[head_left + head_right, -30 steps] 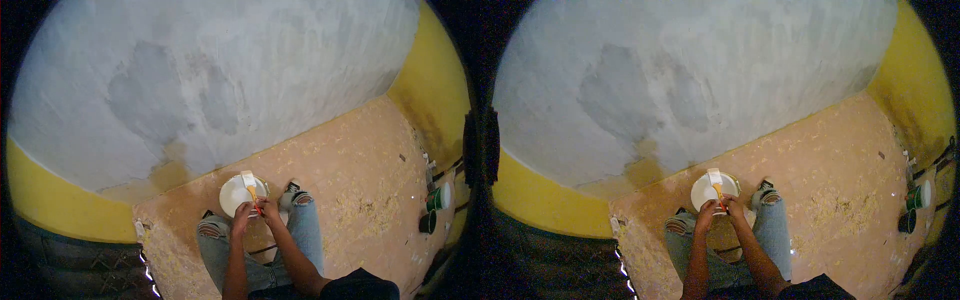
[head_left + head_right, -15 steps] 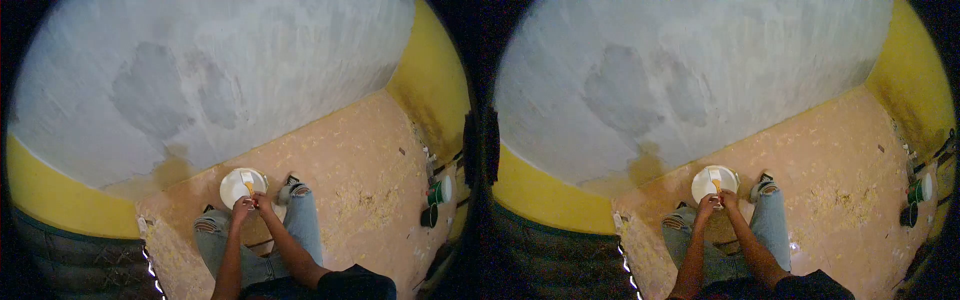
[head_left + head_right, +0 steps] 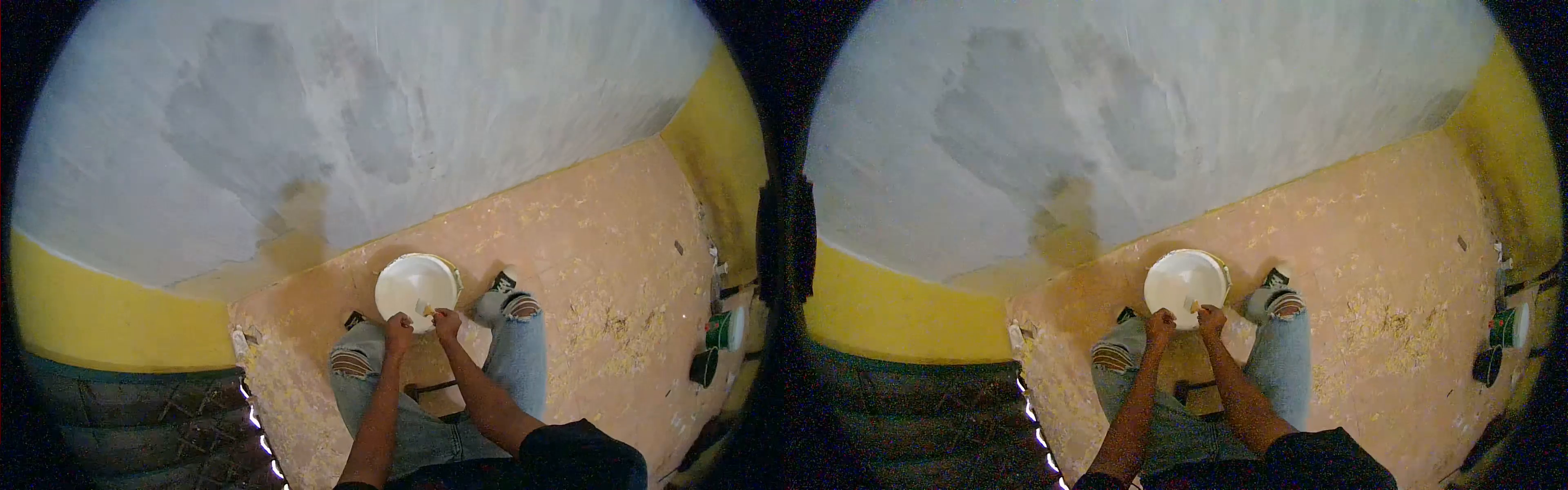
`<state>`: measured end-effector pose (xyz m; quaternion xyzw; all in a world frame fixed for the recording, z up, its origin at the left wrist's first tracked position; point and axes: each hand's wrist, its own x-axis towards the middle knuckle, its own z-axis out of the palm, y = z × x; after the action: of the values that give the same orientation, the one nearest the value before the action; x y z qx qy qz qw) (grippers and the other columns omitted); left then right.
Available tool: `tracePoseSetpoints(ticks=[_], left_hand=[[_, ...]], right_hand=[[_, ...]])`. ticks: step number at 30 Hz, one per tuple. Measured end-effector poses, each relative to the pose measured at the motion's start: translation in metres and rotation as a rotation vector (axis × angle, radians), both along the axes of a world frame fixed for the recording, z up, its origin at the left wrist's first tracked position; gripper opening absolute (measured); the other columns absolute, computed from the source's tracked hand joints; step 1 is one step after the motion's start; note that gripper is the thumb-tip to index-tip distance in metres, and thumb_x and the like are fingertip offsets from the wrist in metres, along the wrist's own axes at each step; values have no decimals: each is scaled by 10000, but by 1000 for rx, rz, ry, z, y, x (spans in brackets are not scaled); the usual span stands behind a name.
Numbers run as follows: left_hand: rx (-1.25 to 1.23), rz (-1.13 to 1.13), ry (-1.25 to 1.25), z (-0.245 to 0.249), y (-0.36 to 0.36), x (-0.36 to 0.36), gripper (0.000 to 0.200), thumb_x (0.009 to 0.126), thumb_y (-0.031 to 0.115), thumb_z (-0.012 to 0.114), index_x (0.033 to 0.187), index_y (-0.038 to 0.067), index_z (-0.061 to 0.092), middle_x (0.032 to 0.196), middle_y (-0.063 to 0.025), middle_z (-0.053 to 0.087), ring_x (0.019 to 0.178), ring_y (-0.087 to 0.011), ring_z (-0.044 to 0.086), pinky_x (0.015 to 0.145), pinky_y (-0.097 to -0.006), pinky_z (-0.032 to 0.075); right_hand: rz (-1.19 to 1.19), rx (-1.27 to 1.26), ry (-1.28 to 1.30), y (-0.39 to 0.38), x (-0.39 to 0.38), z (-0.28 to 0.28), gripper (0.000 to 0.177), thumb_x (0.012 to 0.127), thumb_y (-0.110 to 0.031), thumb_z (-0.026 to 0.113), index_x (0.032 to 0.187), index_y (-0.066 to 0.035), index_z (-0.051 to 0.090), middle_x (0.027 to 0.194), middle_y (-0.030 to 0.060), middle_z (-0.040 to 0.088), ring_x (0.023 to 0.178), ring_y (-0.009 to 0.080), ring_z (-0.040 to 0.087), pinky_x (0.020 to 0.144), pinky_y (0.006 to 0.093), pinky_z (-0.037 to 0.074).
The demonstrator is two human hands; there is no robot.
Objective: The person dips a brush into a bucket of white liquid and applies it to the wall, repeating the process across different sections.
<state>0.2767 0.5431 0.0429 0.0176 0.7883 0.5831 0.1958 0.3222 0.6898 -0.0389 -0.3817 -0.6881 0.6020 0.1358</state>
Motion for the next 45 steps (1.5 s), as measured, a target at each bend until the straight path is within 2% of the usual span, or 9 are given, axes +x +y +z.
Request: tracePoseSetpoints(ticks=[3,16,21,24,34,39,42,44,45], left_hand=[[-204,-53,128,-9,5,-13,171,651,-83,630,770,14,555,746,-77,576,738,-192,582,681,-334,487],[-71,34,-9,-120,-14,-15,225,622,-24,650,830,24,580,807,-117,604,778,-281,598,704,-399,479],[-246,-14,38,-80,-5,-17,147,702,5,639,829,14,565,799,-129,599,758,-281,603,680,-396,481],[-254,-32,51,-53,0,-17,107,756,29,633,830,10,557,801,-137,599,728,-283,603,672,-397,484],[-166,-19,165,31,28,29,87,825,76,632,798,11,581,750,-116,626,741,-227,625,692,-374,491],[-10,-67,138,41,40,80,51,820,66,626,805,30,593,756,-90,632,735,-187,608,705,-352,484],[379,35,130,26,46,98,45,800,42,621,824,18,591,754,-80,617,743,-181,595,730,-330,478],[195,-19,298,33,43,109,36,809,26,602,831,3,584,775,-56,598,759,-172,580,745,-313,470],[189,-14,291,37,41,108,36,809,26,602,831,3,584,775,-56,598,759,-172,580,745,-313,470]], right_hand=[[162,418,-48,0,-13,3,285,757,-281,684,873,-22,714,686,147,660,579,250,634,563,375,516],[576,642,-150,-24,-44,-101,147,731,-111,604,818,-18,678,817,214,629,789,365,611,742,451,502],[1045,667,-439,-31,-50,-102,141,728,-129,614,760,-1,665,815,210,650,799,365,634,736,446,514],[849,651,46,-20,-40,-86,169,715,-153,646,769,3,680,819,203,663,798,362,643,743,433,523],[629,413,-139,21,-8,78,251,788,-243,621,859,-20,714,865,180,685,801,335,663,770,403,522],[731,472,-102,31,40,69,292,792,-308,577,834,-54,715,880,197,677,831,334,657,766,429,512],[686,126,-257,33,54,75,287,783,-265,624,953,-51,712,887,144,685,821,287,658,731,378,534],[1113,832,-162,39,57,69,356,770,-274,655,1053,-58,676,944,117,669,857,254,649,727,367,536],[1121,823,-163,42,58,61,356,770,-274,655,1053,-58,676,944,117,669,857,254,649,727,367,536]])
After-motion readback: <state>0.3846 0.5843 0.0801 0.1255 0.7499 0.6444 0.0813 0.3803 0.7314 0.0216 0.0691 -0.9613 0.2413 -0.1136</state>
